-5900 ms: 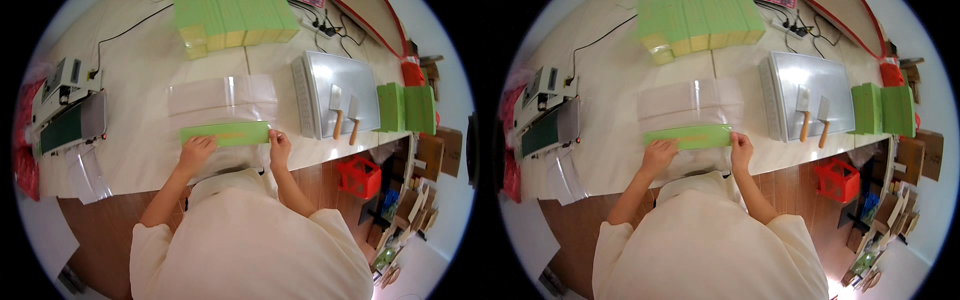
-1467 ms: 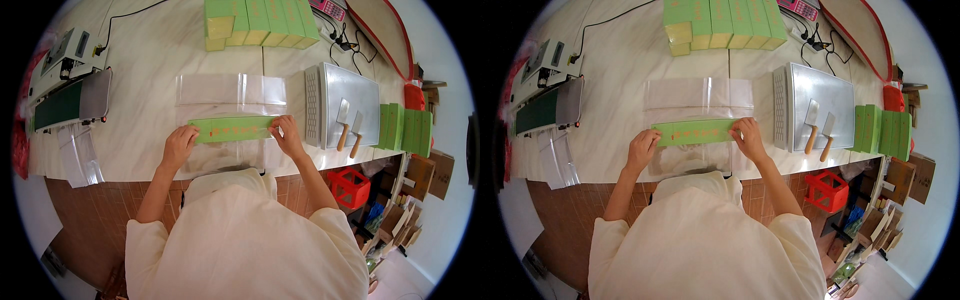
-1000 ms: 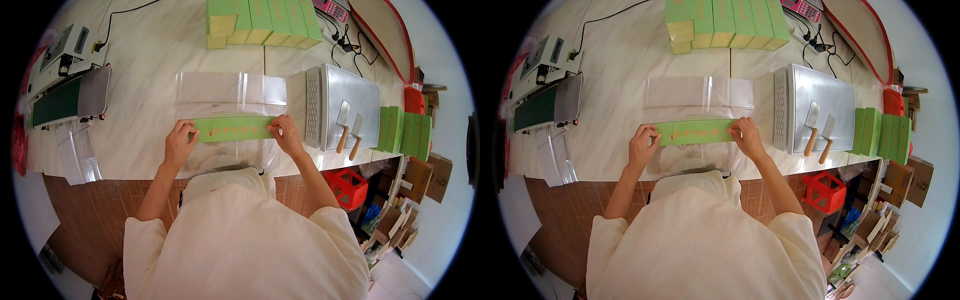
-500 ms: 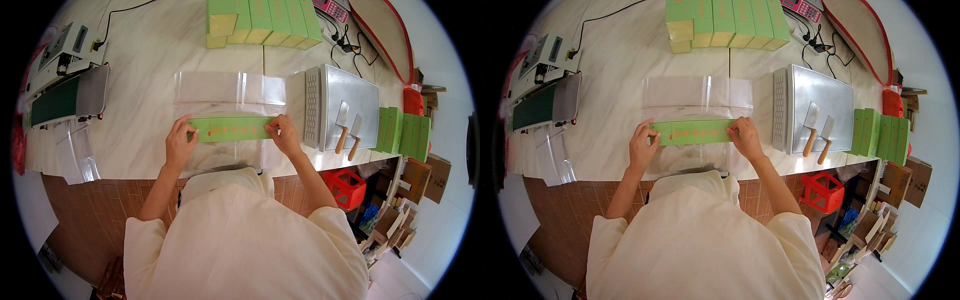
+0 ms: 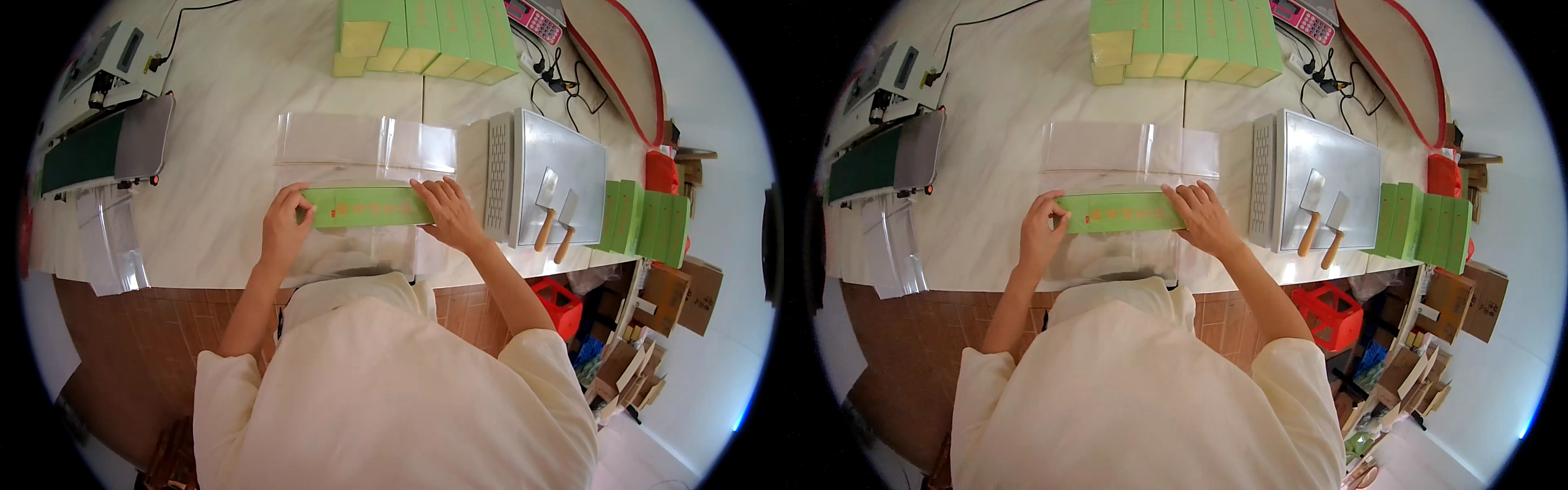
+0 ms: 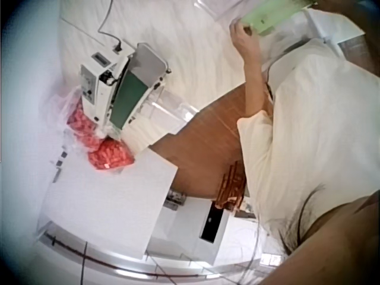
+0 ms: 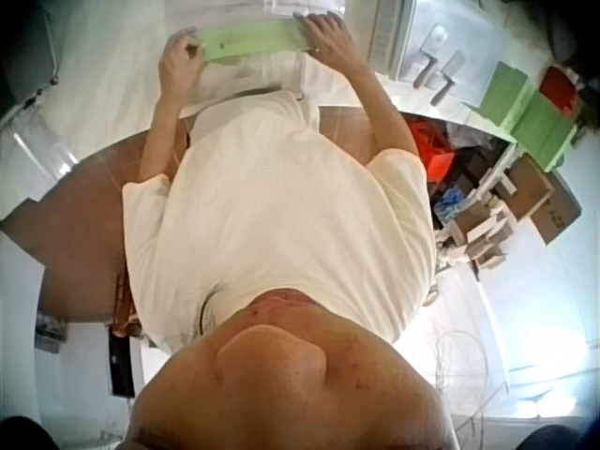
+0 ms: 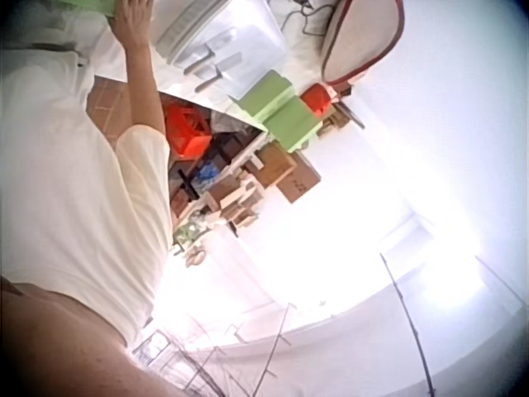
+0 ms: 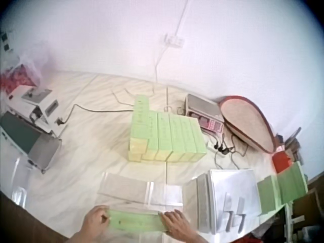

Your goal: The person wraps a green rectangular box in a clear plastic sheet by folding the plastic over the box and then using a flat metal spatula to smooth and press the edges.

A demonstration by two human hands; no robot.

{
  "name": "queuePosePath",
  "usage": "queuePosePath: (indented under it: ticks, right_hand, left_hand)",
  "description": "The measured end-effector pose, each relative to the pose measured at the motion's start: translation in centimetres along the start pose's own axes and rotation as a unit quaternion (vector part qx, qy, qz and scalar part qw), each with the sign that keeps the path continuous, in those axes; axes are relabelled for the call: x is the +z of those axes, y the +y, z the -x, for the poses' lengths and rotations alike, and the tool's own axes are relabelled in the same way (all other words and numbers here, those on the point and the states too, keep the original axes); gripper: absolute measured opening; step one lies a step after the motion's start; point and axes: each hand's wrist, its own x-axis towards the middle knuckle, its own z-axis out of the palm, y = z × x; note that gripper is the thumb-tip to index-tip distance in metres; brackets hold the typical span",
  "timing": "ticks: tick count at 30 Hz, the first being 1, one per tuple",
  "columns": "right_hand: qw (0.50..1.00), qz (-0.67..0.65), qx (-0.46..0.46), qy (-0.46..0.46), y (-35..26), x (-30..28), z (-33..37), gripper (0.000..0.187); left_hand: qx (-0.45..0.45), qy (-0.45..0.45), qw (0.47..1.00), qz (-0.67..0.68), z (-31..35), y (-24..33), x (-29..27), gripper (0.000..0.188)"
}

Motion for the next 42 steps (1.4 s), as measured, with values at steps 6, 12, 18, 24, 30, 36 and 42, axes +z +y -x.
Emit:
queuePosePath:
  ticks: [6, 12, 18, 24, 30, 36, 42]
  right_hand:
    - [1.000, 0.017, -0.006, -0.008, -2.0, -2.8, -1.5, 0.088]
    - [0.999, 0.039, 0.008, -0.024, -2.6, -2.4, -1.1, 0.089]
    - [0.998, 0.019, 0.052, -0.013, -2.1, -0.3, 0.1, 0.089]
    - [0.997, -0.039, -0.011, 0.064, -6.9, 0.3, -1.4, 0.078]
    - [0.997, -0.033, -0.004, 0.074, -11.1, 3.5, -3.5, 0.063]
    - [0.995, -0.036, 0.023, 0.095, -11.1, 4.4, -4.9, 0.055]
    - [0.992, -0.061, 0.042, 0.103, -11.3, 5.0, -5.3, 0.055]
  left_hand:
    - [0.004, -0.013, 0.999, 0.045, -0.4, -0.9, -1.8, 0.015]
    - [0.004, -0.035, 0.998, 0.048, -0.5, -1.2, -1.9, 0.016]
    - [0.013, -0.026, 1.000, 0.010, -0.5, -0.7, -0.2, 0.016]
    - [0.014, -0.022, 1.000, 0.006, -0.4, -0.6, -0.2, 0.016]
    - [0.013, -0.021, 1.000, 0.013, -0.4, -0.8, -0.2, 0.016]
    - [0.017, -0.016, 1.000, 0.004, -0.4, -0.7, -0.1, 0.016]
    - [0.056, 0.051, 0.994, -0.075, -0.4, -2.0, -0.6, 0.014]
